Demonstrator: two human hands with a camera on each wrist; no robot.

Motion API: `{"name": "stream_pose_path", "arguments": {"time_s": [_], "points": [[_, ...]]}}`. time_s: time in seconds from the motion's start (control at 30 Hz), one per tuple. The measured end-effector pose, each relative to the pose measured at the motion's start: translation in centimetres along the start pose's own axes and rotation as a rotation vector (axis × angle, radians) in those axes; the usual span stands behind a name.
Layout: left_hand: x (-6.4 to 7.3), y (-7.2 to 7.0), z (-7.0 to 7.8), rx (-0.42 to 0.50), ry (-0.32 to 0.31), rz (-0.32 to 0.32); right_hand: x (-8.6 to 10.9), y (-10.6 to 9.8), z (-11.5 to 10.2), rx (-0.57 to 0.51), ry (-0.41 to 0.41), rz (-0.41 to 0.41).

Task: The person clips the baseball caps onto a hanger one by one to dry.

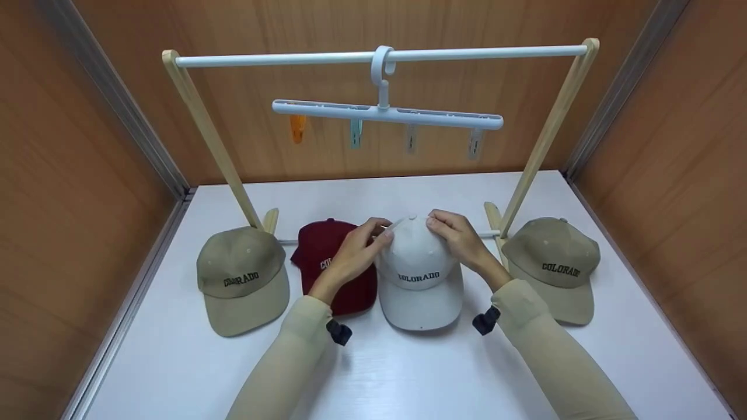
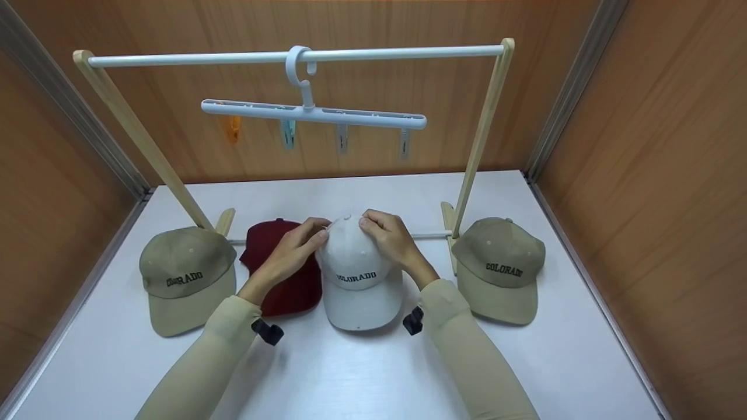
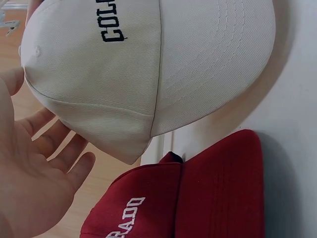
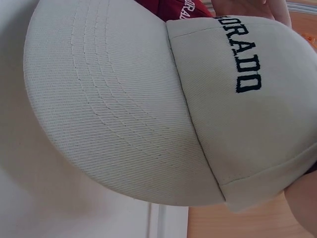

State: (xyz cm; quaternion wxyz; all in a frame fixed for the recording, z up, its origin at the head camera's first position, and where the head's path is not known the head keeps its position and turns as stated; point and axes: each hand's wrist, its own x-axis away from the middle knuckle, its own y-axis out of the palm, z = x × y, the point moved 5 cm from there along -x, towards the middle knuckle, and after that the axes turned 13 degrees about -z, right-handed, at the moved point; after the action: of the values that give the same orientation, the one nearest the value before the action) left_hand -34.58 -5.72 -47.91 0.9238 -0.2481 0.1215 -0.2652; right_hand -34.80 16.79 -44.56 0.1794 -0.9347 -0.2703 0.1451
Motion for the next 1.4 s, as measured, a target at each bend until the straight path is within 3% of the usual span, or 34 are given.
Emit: {"name": "stream_pose_path", "arguments": {"time_s": [0.97,1.4], "points": [[0.1,-0.4,1.0,0.015,-0.034,-0.061,-0.2,0.3,0.0,0.012,0.002,-0.002],[0.2,-0.5,1.8,0.017,-0.005,-0.059,0.0,0.1,0.2,0.049,0.001,-0.015]]}}
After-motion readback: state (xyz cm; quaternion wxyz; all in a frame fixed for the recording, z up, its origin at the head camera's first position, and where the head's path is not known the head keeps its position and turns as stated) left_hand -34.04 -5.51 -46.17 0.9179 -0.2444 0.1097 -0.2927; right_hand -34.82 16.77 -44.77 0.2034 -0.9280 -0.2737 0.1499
